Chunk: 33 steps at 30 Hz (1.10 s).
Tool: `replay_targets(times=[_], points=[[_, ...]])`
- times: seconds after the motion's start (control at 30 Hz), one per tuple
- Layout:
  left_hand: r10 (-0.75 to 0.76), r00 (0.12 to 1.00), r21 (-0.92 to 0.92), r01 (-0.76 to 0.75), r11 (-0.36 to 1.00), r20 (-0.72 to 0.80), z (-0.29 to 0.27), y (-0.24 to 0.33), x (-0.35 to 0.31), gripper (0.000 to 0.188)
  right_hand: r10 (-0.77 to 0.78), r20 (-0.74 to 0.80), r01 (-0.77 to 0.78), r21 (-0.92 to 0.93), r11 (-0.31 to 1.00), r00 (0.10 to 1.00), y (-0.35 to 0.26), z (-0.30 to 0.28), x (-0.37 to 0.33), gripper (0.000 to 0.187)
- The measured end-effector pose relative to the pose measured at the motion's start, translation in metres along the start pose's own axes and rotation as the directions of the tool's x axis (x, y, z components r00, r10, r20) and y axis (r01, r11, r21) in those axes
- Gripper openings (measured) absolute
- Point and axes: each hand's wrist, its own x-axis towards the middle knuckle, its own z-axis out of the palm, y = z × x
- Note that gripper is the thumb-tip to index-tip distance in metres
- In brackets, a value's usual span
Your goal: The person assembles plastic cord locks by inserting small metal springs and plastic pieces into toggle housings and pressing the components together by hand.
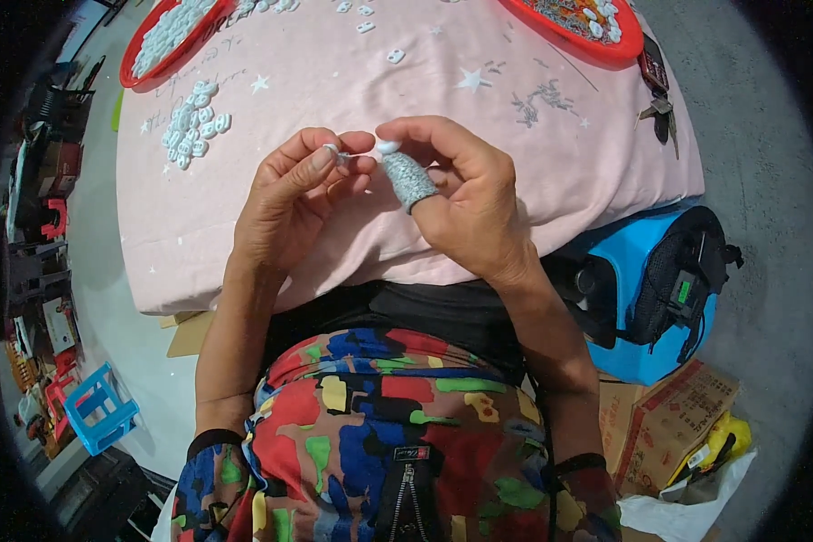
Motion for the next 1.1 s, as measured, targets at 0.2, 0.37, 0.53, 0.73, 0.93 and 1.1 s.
replay_targets(times=[0.2, 0.37, 0.53, 0.73, 0.93, 1.1], points=[[0.028, 0.999, -0.006, -0.028, 1.0, 0.043, -0.003, -0.003, 0.001, 0.015, -0.089, 0.02, 0.09, -0.072, 0.993, 0.996, 0.001, 0.003, 0.002, 0.03], [0.017, 0.999, 0.082, -0.015, 0.997, -0.029, 0.001, -0.001, 0.0, 0.015, -0.041, -0.02, 0.041, -0.022, 0.999, 0.999, 0.008, 0.004, 0.002, 0.032], [-0.001, 0.997, 0.158, 0.014, 0.987, -0.082, -0.001, 0.001, -0.003, 0.016, 0.034, -0.063, -0.031, 0.043, 0.999, 0.997, 0.009, 0.003, 0.005, 0.032], [0.006, 0.99, 0.2, 0.022, 0.979, -0.138, 0.006, -0.001, -0.004, 0.018, 0.068, 0.019, -0.069, 0.11, 0.992, 0.998, 0.005, -0.003, 0.003, 0.032], [0.065, 0.983, 0.231, -0.024, 0.973, -0.17, 0.007, -0.005, -0.005, 0.018, 0.103, -0.013, -0.101, 0.138, 0.985, 0.995, 0.003, -0.003, 0.002, 0.032], [0.09, 0.976, 0.269, -0.033, 0.962, -0.199, 0.011, -0.005, -0.006, 0.018, 0.107, 0.022, -0.109, 0.136, 0.985, 0.994, 0.002, -0.005, 0.003, 0.033]])
